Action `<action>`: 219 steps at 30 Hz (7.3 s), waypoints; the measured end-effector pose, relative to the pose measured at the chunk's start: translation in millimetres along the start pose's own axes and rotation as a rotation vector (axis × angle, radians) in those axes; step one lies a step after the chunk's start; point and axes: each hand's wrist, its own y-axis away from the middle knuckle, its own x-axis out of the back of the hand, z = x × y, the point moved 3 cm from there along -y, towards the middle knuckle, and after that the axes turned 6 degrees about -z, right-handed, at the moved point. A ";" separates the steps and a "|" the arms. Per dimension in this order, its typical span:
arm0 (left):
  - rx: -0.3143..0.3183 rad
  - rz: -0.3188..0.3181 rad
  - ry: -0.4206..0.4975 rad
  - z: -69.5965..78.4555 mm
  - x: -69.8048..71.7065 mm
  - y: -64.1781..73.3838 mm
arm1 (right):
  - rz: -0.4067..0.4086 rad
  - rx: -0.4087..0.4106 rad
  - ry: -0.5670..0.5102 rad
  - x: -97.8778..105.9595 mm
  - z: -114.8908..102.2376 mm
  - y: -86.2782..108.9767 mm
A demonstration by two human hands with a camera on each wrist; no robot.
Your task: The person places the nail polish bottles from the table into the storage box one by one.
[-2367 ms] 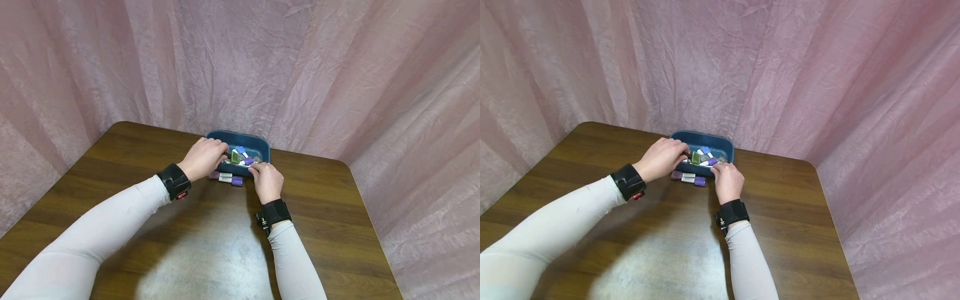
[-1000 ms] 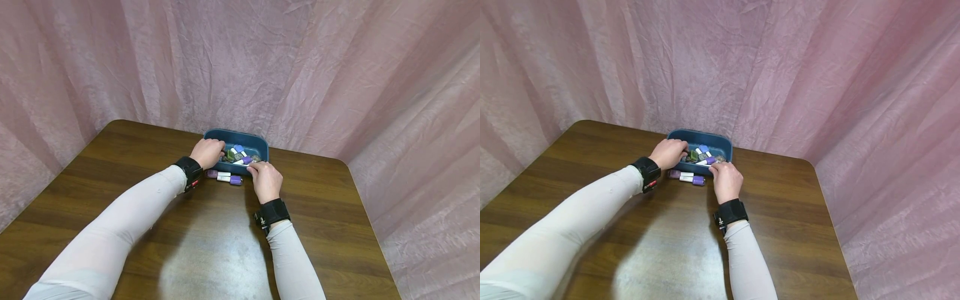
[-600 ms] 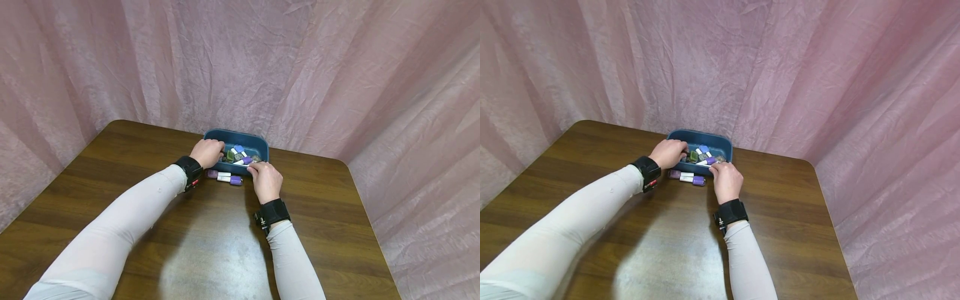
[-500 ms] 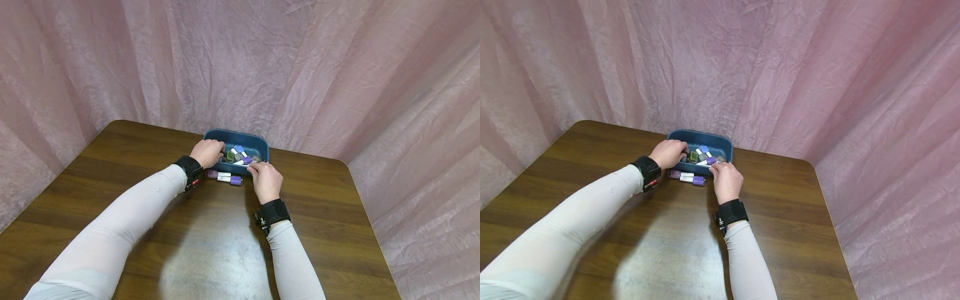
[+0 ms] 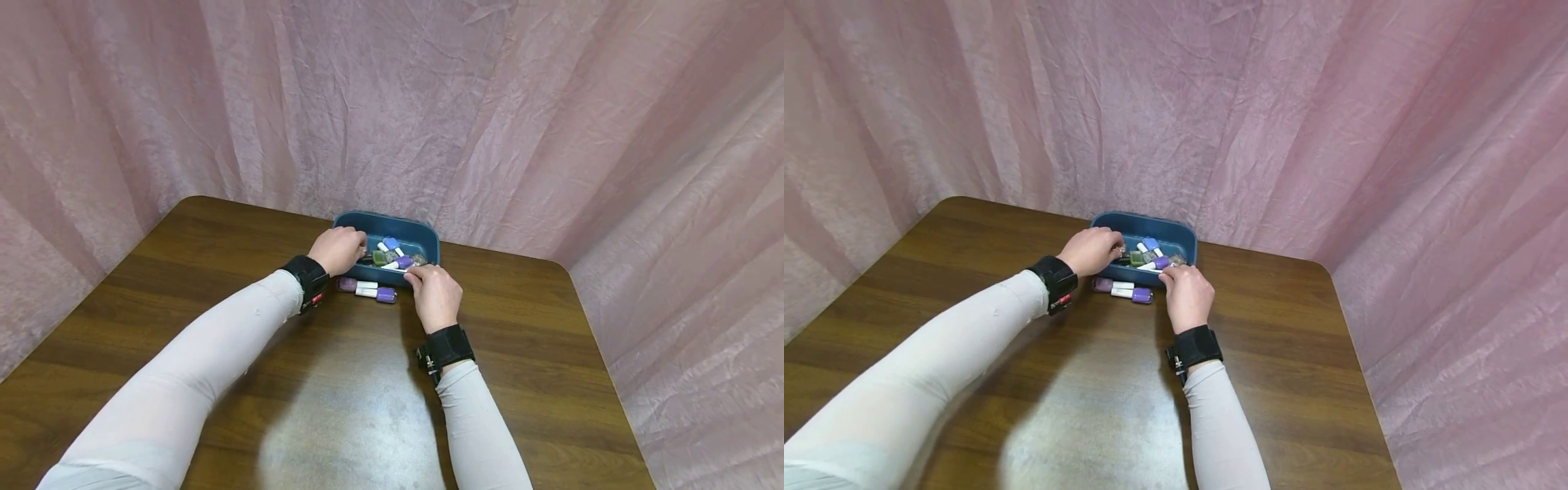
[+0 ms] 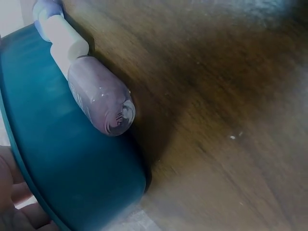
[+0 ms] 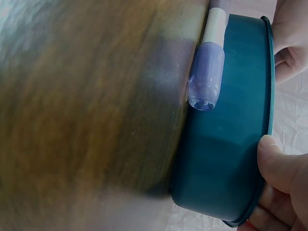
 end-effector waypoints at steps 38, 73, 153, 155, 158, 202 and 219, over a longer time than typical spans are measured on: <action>-0.195 0.192 -0.033 29.8 14.7 59.0 | 0.004 0.009 -0.018 0.3 -0.4 0.9; -0.302 0.215 -0.059 41.5 -6.4 99.9 | 0.000 -0.006 -0.023 -0.5 -1.8 0.4; -0.180 0.026 -0.134 15.4 -27.9 83.7 | -0.003 -0.012 -0.028 -0.4 -2.6 1.2; -0.175 0.016 -0.132 15.6 -27.9 84.0 | -0.004 -0.013 -0.027 -0.4 -2.5 1.2; -0.173 0.008 -0.129 15.8 -27.5 85.1 | -0.006 -0.015 -0.026 0.0 -2.6 1.3; -0.271 0.192 -0.056 46.0 16.3 96.3 | 0.010 0.008 -0.027 0.9 -1.1 1.8; -0.216 0.194 -0.041 38.1 23.1 84.1 | 0.014 0.014 -0.019 0.3 -2.1 0.8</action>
